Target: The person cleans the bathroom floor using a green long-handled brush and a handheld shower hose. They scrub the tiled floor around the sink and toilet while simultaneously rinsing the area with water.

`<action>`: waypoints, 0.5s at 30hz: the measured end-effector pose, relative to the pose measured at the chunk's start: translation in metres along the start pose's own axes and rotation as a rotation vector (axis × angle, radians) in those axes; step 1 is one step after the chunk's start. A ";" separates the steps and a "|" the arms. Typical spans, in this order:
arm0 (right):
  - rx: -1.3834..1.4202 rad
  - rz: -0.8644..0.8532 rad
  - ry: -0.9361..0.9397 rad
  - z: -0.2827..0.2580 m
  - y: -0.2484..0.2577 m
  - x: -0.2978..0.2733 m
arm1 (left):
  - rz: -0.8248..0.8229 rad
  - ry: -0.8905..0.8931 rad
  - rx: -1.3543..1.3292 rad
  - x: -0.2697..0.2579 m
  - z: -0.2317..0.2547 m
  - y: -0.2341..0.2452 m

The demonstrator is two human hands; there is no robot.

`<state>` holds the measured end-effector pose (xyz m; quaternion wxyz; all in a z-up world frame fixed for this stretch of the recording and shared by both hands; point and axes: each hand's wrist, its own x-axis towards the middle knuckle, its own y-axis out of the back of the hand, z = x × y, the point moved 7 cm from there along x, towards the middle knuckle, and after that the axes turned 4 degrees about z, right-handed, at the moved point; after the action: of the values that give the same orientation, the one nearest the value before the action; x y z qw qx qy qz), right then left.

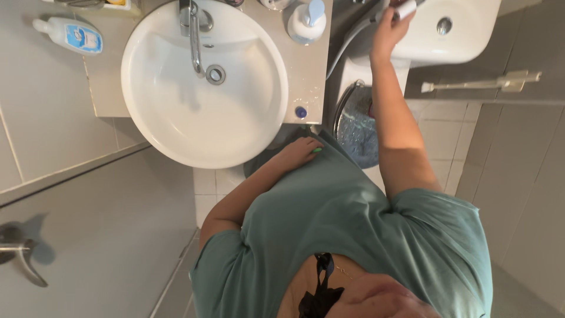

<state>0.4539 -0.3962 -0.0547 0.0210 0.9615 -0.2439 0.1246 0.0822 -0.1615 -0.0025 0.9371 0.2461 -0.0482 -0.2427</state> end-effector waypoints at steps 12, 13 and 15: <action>0.167 0.749 -0.207 -0.094 0.220 -0.235 | -0.238 -0.228 -0.013 -0.061 -0.030 0.007; 0.170 0.799 -0.182 -0.107 0.233 -0.252 | -0.270 -0.259 -0.004 -0.074 -0.033 0.006; 0.201 0.886 -0.168 -0.123 0.249 -0.282 | -0.310 -0.359 0.029 -0.089 -0.039 0.010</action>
<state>0.0681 -0.4723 -0.0107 -0.1473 0.7685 -0.6191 0.0663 0.0169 -0.0945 -0.0298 0.8614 0.2169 -0.1793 -0.4228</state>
